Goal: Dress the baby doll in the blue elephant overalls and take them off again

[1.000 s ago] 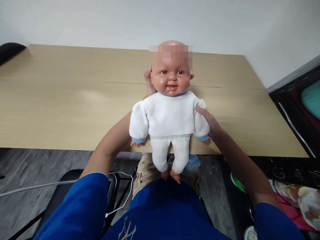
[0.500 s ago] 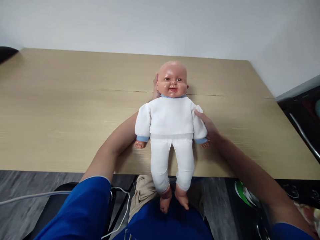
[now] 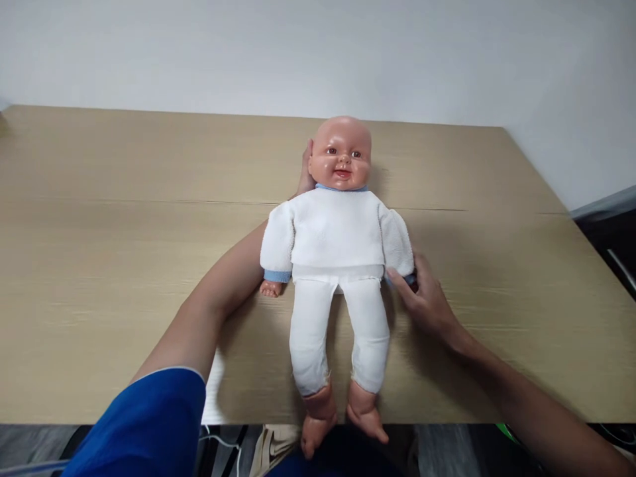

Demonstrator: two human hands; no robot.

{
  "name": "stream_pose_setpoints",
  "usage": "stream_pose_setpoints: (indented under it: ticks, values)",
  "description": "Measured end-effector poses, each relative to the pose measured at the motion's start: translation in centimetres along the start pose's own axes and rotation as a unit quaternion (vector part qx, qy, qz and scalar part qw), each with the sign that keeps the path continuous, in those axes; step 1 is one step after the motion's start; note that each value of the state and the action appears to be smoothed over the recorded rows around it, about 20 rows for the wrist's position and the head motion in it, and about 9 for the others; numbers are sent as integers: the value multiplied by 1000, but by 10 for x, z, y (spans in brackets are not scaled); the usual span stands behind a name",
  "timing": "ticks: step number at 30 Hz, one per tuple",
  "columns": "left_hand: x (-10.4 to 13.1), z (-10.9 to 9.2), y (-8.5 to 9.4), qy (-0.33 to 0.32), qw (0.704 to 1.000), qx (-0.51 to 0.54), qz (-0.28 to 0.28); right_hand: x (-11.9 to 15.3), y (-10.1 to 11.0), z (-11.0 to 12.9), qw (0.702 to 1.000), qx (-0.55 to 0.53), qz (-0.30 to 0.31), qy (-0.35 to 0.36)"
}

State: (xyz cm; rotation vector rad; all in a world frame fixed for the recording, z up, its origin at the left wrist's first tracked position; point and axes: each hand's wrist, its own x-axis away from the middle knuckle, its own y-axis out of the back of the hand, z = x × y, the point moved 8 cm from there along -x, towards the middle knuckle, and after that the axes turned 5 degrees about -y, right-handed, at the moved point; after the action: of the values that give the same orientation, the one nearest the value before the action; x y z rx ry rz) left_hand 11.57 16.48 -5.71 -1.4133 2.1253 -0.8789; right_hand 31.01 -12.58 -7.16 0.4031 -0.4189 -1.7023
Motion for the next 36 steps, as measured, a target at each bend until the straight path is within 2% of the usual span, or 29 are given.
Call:
stream_pose_setpoints:
  ticks: [3, 6, 11, 14, 22, 29, 36]
  values:
    - [-8, -11, 9, -38, 998, 15, 50, 6, 1, -4, 1000, 23, -16, 9]
    - [-8, -18, 24, -42, 998, 11, 45, 10, 1, -6, 998, 52, -12, 21]
    - [2, -13, 42, 66, 997, -35, 16, 14, 1, -5, 994, 99, -9, 49]
    - [6, -13, 47, 88, 994, -61, 9, 15, 0, -5, 992, 112, -5, 58]
    - [2, -6, 52, 92, 995, -40, 23, 17, -1, -5, 990, 125, -7, 62]
    - [-1, -7, 47, 46, 999, 3, 18, 20, -3, -5, 988, 136, -10, 76]
    - [0, -8, 47, 36, 999, -6, 10, 20, -5, -3, 986, 143, -16, 82]
